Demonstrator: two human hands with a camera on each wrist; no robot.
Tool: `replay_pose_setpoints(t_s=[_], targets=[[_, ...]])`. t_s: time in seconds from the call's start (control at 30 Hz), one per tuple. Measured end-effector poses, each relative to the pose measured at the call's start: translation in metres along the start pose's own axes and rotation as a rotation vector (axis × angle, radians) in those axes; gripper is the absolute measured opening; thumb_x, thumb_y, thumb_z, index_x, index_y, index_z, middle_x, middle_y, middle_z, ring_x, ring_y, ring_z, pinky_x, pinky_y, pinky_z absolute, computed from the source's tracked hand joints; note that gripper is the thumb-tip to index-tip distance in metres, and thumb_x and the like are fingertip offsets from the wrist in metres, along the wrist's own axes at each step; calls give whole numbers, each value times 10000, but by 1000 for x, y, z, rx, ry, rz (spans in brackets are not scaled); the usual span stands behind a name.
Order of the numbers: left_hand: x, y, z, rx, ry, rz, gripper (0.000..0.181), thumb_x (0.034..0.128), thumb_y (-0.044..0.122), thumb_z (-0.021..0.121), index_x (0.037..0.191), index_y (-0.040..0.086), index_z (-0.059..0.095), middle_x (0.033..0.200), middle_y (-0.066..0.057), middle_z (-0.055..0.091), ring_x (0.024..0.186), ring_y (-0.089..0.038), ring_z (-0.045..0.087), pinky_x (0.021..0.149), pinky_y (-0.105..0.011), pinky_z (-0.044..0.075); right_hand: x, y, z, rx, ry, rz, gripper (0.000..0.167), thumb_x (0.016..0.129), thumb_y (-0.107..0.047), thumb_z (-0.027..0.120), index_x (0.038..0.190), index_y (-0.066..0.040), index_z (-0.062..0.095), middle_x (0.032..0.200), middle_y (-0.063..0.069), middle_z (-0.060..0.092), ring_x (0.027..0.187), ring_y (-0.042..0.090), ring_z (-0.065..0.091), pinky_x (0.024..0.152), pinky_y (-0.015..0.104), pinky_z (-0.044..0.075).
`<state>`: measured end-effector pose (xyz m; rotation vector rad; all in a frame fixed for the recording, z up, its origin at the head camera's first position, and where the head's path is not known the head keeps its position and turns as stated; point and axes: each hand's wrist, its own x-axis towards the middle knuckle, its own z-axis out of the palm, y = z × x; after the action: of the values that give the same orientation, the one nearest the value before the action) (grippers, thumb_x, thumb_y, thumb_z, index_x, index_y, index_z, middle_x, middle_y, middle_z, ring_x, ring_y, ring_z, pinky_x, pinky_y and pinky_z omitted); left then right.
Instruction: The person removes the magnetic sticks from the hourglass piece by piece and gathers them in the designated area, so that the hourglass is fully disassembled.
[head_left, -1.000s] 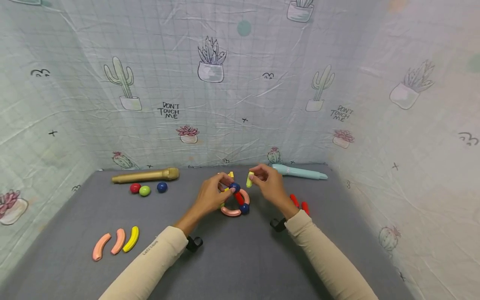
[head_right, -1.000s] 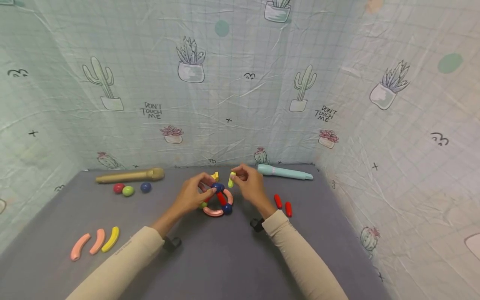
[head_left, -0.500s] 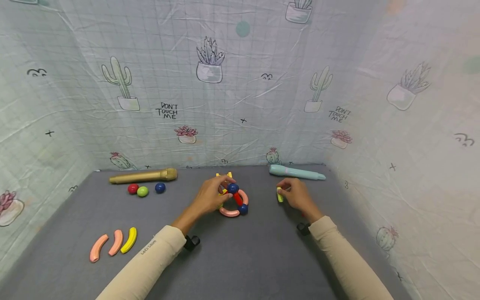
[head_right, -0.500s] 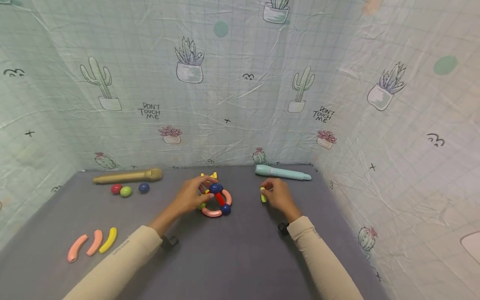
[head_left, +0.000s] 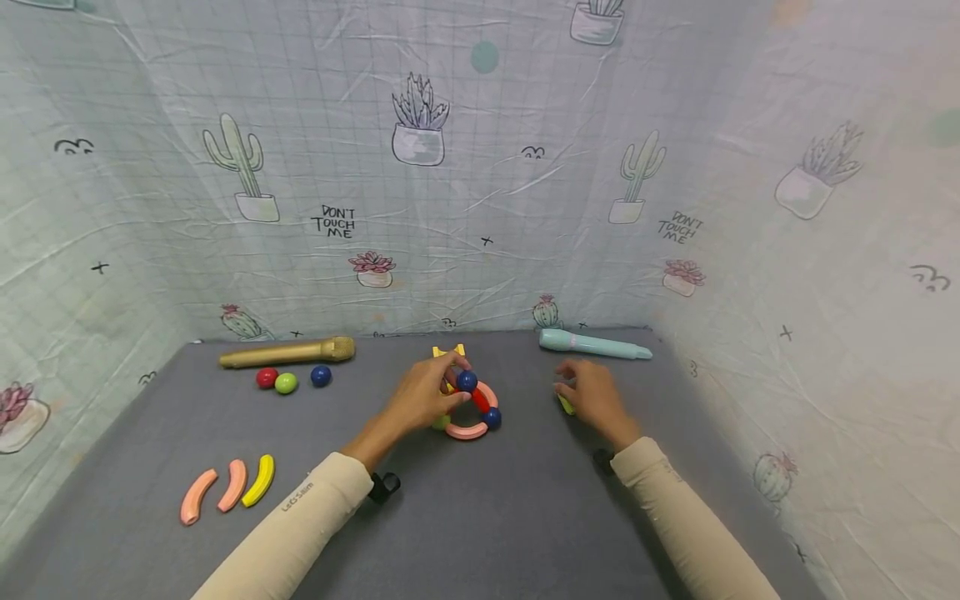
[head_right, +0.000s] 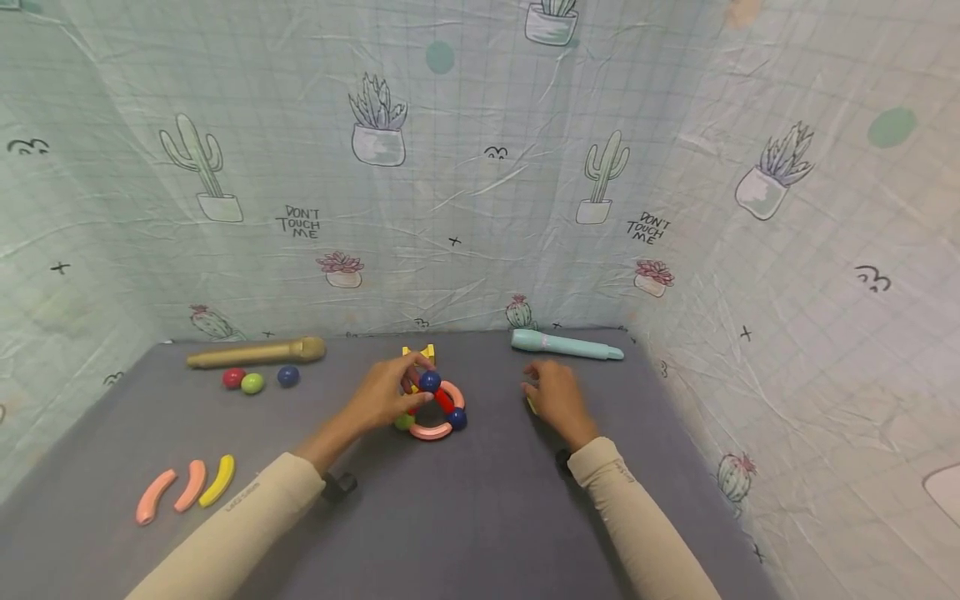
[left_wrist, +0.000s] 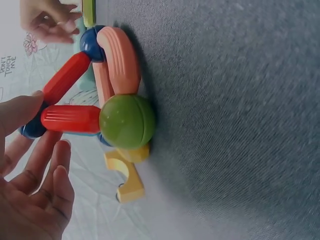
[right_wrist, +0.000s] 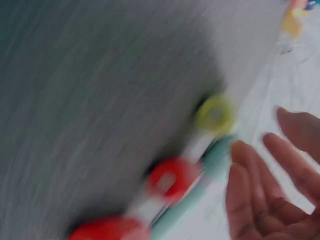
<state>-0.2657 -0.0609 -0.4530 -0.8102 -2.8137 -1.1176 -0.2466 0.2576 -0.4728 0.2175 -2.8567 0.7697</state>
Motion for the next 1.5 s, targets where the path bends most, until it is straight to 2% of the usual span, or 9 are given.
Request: replay_pose_setpoints(t_s=[0.13,0.3,0.5,0.63,0.8,0.93,1.13,1.37,1.5], targets=[[0,1,-3,51,-31,23,400,920,213,855,1284,200,691,978,20,755,843,-143,670,777,-334,552,2,-24,7,182,-14,-81,313,985,-211,783,1278,-110,744,1095,103,798,934,250,776,830,449,622],[0,2,-7,107,-49,70,405,939,156,828,1320,183,694,999,-2,763,851,-163,670,789,-367,568,10,-49,21,461,-195,-162,417,1005,-237,762,1409,-185,672,1180,103,784,996,213,761,875,371,615],[0,4,-8,210,-52,113,420,951,128,810,1339,218,678,1049,-2,767,944,-190,709,817,-402,598,17,-68,39,679,-389,-200,501,1021,-158,732,1496,-105,581,1277,200,744,1081,258,756,917,379,625],[1,5,-8,316,-40,154,438,947,142,817,1348,239,674,1174,-23,734,1056,-219,693,892,-452,611,23,-74,51,739,-449,-203,537,1027,-113,711,1529,-50,530,1265,237,742,1091,221,751,922,329,614],[1,5,-7,377,-34,190,458,941,165,827,1359,267,672,1220,-37,700,1052,-218,672,875,-459,613,28,-76,64,854,-514,-160,615,1035,-52,680,1598,-30,436,1406,250,675,1259,251,704,1010,329,591],[2,5,-8,371,-42,196,463,936,164,829,1359,264,668,1224,-46,696,1046,-230,675,866,-464,616,28,-79,66,886,-509,-117,611,1027,-42,686,1592,-32,453,1441,234,659,1290,266,691,1015,336,590],[1,6,-7,376,-43,213,471,913,182,848,1334,255,651,1247,-54,699,1065,-249,695,876,-469,623,26,-82,66,867,-476,-117,587,1012,-18,697,1564,-30,498,1379,237,697,1235,236,722,979,304,599],[0,3,-2,337,5,207,438,923,177,838,1291,250,610,1207,-35,720,1065,-228,706,882,-453,615,27,-81,69,893,-468,-98,514,1009,16,683,1505,-5,549,1299,265,728,1120,131,742,920,259,602],[0,2,-2,276,52,177,422,948,176,816,1286,248,573,1163,-14,723,1029,-204,698,851,-434,600,26,-79,69,884,-458,-102,448,1018,-18,690,1455,-10,591,1278,264,737,1121,184,754,899,253,600]])
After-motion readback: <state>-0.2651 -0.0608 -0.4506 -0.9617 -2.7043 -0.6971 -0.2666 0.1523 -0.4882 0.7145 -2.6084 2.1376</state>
